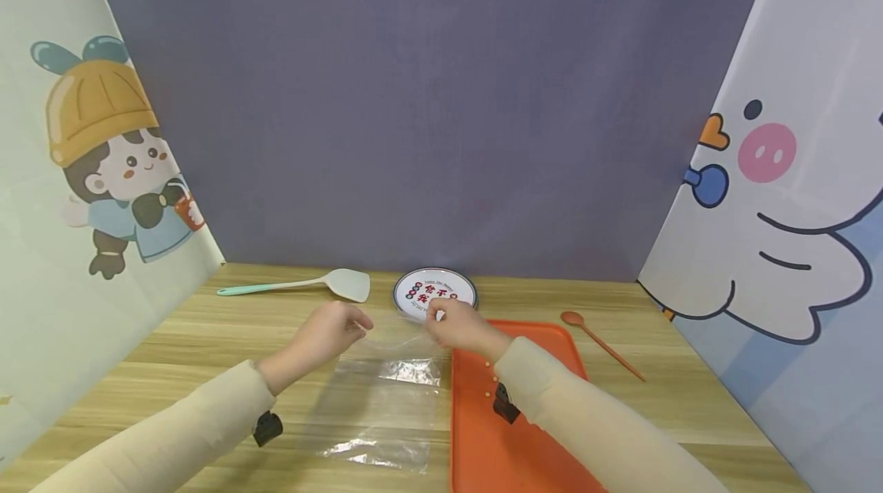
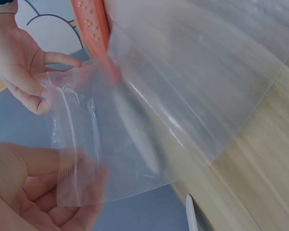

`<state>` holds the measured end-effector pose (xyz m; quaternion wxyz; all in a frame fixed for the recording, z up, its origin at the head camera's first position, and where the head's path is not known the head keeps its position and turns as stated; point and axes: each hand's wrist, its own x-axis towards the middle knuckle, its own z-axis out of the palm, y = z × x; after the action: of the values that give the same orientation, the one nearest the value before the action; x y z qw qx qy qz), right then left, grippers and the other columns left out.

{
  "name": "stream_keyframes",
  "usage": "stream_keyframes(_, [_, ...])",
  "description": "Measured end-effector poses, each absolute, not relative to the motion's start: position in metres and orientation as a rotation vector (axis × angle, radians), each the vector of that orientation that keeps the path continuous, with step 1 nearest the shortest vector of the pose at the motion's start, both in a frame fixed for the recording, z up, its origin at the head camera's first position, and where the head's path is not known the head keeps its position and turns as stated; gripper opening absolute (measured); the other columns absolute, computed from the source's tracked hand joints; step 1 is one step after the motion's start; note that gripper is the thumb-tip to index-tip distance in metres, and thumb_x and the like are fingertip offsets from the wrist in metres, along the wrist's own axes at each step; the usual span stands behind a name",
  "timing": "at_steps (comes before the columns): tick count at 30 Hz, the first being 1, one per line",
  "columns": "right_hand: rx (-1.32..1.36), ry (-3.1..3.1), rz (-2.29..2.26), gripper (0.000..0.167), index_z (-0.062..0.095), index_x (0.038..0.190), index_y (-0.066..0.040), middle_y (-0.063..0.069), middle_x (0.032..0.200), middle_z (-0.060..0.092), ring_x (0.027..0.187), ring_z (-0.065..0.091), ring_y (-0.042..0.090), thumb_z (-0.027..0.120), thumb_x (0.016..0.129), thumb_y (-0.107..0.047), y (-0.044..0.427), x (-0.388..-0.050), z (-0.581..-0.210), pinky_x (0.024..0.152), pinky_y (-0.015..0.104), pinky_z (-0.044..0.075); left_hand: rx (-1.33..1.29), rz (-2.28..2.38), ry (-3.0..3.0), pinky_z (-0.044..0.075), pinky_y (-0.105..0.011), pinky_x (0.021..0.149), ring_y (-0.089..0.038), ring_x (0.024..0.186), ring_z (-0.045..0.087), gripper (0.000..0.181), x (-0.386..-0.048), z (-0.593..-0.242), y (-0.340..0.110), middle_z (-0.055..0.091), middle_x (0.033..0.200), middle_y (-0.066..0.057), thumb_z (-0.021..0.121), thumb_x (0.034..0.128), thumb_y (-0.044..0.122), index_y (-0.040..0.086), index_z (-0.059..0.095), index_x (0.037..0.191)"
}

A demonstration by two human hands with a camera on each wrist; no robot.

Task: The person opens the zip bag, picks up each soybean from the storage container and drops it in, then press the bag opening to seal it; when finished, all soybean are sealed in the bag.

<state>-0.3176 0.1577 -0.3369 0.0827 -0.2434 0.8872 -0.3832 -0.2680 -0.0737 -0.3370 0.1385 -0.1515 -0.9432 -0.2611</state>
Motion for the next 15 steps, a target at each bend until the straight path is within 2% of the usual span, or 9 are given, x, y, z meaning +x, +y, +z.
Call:
stream_keyframes(5, [-0.682, 2.650, -1.178, 0.009, 0.054, 0.086, -0.007, 0.015, 0.075, 0.067, 0.068, 0.065, 0.020, 0.055, 0.093, -0.012, 0.1571, -0.3163, -0.3356, 0.064, 0.030, 0.061, -0.393, -0.782, -2.770, 0.060, -0.040, 0.078, -0.024, 0.085, 0.071, 0.020, -0.2675, -0.3363, -0.0731, 0.075, 0.096, -0.011, 0.071, 0.0761, -0.002, 0.007, 0.075, 0.093])
stream_keyframes(7, [-0.691, 2.654, -1.183, 0.009, 0.053, 0.087, -0.006, 0.015, 0.075, 0.066, 0.068, 0.066, 0.020, 0.055, 0.093, -0.012, 0.1575, -0.3160, -0.3353, 0.063, 0.029, 0.061, -0.383, -0.776, -2.775, 0.060, -0.037, 0.074, -0.022, 0.083, 0.070, 0.022, -0.2670, -0.3362, -0.0731, 0.075, 0.097, -0.011, 0.070, 0.0758, -0.002, 0.008, 0.075, 0.095])
stream_keyframes(8, [-0.702, 2.662, -1.175, 0.009, 0.053, 0.086, -0.006, 0.015, 0.074, 0.066, 0.066, 0.065, 0.019, 0.055, 0.093, -0.012, 0.1577, -0.3159, -0.3351, 0.062, 0.027, 0.060, -0.377, -0.783, -2.777, 0.059, -0.035, 0.068, -0.019, 0.077, 0.068, 0.024, -0.2669, -0.3363, -0.0733, 0.074, 0.096, -0.010, 0.068, 0.0760, -0.003, 0.008, 0.075, 0.096])
stream_keyframes(10, [-0.731, 2.675, -1.161, 0.010, 0.053, 0.086, -0.006, 0.015, 0.071, 0.065, 0.063, 0.063, 0.016, 0.056, 0.093, -0.012, 0.1584, -0.3161, -0.3351, 0.058, 0.025, 0.057, -0.362, -0.794, -2.773, 0.054, -0.031, 0.059, -0.015, 0.066, 0.061, 0.025, -0.2661, -0.3365, -0.0740, 0.074, 0.096, -0.009, 0.064, 0.0760, -0.004, 0.009, 0.075, 0.095])
stream_keyframes(12, [-0.769, 2.694, -1.141, 0.010, 0.053, 0.085, -0.006, 0.016, 0.069, 0.065, 0.059, 0.059, 0.013, 0.056, 0.092, -0.011, 0.1591, -0.3168, -0.3357, 0.054, 0.022, 0.052, -0.332, -0.813, -2.768, 0.049, -0.028, 0.055, -0.013, 0.061, 0.055, 0.025, -0.2653, -0.3375, -0.0749, 0.074, 0.096, -0.008, 0.061, 0.0762, -0.003, 0.009, 0.076, 0.093])
stream_keyframes(14, [-0.796, 2.710, -1.128, 0.009, 0.052, 0.083, -0.006, 0.017, 0.067, 0.064, 0.055, 0.056, 0.011, 0.056, 0.091, -0.009, 0.1599, -0.3174, -0.3365, 0.051, 0.020, 0.046, -0.301, -0.831, -2.757, 0.052, -0.029, 0.057, -0.014, 0.062, 0.058, 0.022, -0.2643, -0.3395, -0.0758, 0.075, 0.096, -0.008, 0.061, 0.0779, -0.002, 0.008, 0.075, 0.091])
stream_keyframes(15, [-0.805, 2.711, -1.132, 0.008, 0.052, 0.083, -0.006, 0.018, 0.066, 0.064, 0.054, 0.055, 0.011, 0.056, 0.090, -0.008, 0.1604, -0.3177, -0.3370, 0.050, 0.020, 0.044, -0.287, -0.829, -2.746, 0.056, -0.030, 0.062, -0.016, 0.068, 0.062, 0.019, -0.2637, -0.3406, -0.0761, 0.075, 0.097, -0.008, 0.062, 0.0790, -0.001, 0.008, 0.076, 0.089])
